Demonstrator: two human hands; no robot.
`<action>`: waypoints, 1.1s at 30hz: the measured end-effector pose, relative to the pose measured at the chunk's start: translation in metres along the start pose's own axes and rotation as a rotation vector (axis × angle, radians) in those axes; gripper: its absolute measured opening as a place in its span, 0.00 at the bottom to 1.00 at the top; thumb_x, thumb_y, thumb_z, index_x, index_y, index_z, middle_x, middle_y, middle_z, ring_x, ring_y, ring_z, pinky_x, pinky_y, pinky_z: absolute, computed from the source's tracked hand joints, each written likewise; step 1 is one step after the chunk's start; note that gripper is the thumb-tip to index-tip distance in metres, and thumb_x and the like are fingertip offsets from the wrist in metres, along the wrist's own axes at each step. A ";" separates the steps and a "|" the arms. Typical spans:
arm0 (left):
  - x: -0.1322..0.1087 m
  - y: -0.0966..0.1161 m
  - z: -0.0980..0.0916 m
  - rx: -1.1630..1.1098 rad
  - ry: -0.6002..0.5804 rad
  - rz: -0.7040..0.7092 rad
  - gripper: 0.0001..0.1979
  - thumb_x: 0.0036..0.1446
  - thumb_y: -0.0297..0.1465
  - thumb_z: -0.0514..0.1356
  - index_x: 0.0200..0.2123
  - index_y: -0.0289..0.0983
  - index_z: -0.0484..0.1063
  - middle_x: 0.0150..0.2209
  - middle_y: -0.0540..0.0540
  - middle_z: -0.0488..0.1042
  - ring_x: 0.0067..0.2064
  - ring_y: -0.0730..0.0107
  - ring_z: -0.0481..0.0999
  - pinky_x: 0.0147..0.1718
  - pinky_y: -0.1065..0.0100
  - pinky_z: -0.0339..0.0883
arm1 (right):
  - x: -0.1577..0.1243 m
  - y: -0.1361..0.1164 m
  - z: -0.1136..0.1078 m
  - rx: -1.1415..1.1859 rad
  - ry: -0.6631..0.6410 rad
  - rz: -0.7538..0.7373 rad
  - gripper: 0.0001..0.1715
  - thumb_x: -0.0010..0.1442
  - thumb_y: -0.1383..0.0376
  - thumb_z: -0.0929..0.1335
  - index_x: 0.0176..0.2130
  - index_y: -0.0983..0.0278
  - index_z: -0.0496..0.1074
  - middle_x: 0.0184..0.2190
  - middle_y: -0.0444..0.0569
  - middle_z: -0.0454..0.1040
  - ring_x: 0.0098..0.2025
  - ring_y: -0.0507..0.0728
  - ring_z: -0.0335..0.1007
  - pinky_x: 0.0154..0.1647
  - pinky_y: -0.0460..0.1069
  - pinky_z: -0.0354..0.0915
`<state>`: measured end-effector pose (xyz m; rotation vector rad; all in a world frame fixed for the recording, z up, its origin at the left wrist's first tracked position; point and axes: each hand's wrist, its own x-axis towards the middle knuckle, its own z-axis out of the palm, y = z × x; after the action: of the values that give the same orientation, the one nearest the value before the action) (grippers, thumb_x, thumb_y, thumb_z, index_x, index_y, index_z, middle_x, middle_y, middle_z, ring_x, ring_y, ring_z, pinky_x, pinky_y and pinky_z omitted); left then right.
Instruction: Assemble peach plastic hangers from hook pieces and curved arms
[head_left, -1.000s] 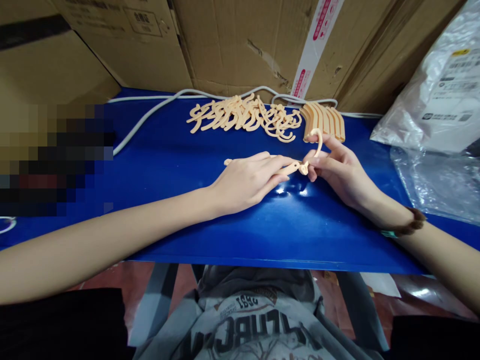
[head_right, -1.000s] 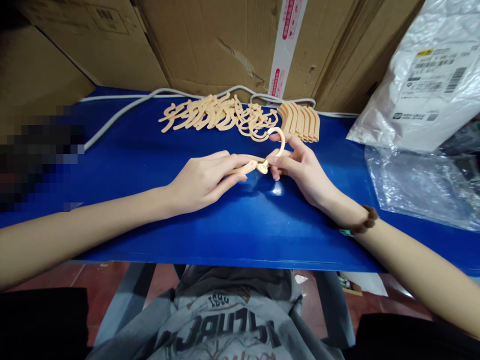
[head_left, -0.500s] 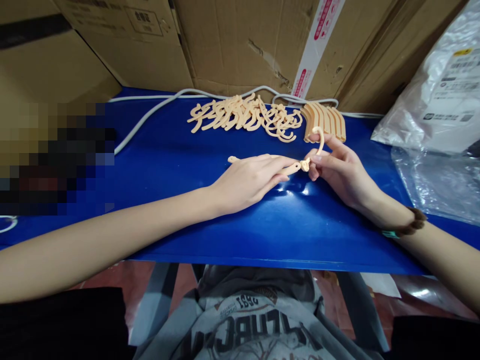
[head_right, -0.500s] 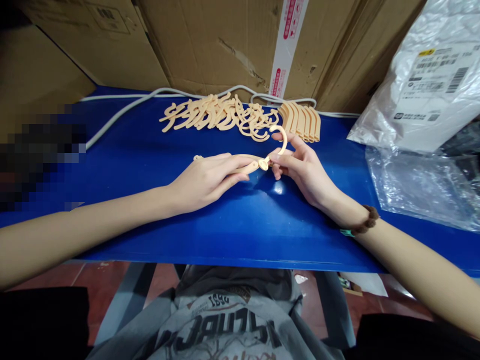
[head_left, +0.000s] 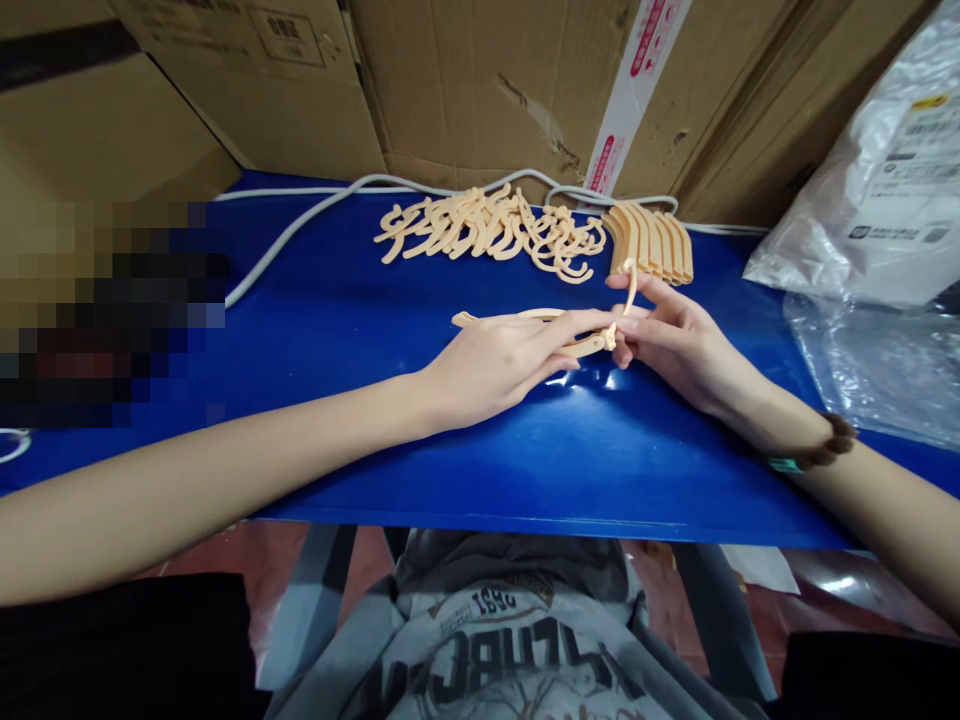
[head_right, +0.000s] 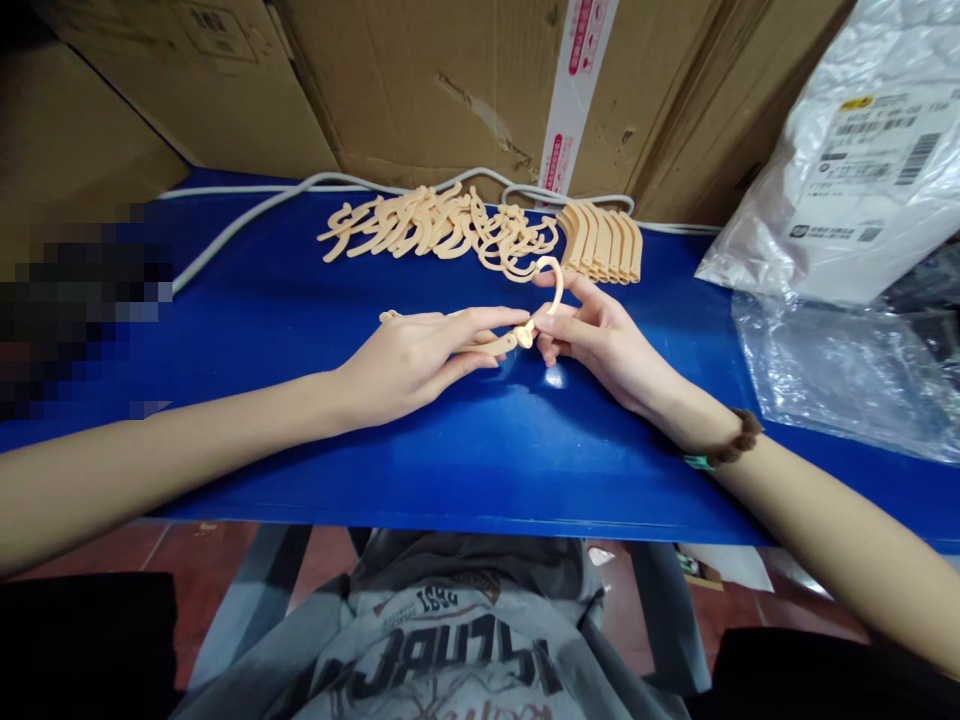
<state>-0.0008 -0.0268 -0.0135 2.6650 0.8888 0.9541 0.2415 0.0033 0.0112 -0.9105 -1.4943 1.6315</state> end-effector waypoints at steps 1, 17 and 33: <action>0.000 0.000 0.000 0.004 0.003 0.028 0.19 0.77 0.31 0.55 0.67 0.37 0.67 0.61 0.42 0.80 0.61 0.66 0.81 0.61 0.64 0.74 | 0.000 0.000 0.000 -0.008 -0.015 0.002 0.32 0.54 0.59 0.82 0.52 0.60 0.68 0.28 0.37 0.75 0.27 0.49 0.69 0.32 0.47 0.67; -0.002 -0.006 0.004 -0.021 0.028 0.141 0.18 0.78 0.32 0.53 0.66 0.37 0.69 0.65 0.41 0.77 0.66 0.66 0.76 0.64 0.62 0.73 | -0.002 -0.002 -0.004 -0.026 -0.045 0.055 0.32 0.55 0.60 0.82 0.52 0.59 0.68 0.29 0.38 0.76 0.27 0.49 0.71 0.30 0.47 0.68; -0.003 -0.009 0.006 0.105 0.114 0.244 0.17 0.76 0.26 0.55 0.63 0.35 0.71 0.58 0.41 0.82 0.62 0.63 0.81 0.59 0.59 0.78 | -0.001 -0.001 -0.004 -0.039 -0.044 0.057 0.34 0.54 0.58 0.82 0.52 0.60 0.67 0.31 0.38 0.77 0.26 0.49 0.72 0.30 0.47 0.70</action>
<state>-0.0032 -0.0209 -0.0222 2.8828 0.6618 1.1525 0.2459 0.0045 0.0117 -0.9520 -1.5472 1.6784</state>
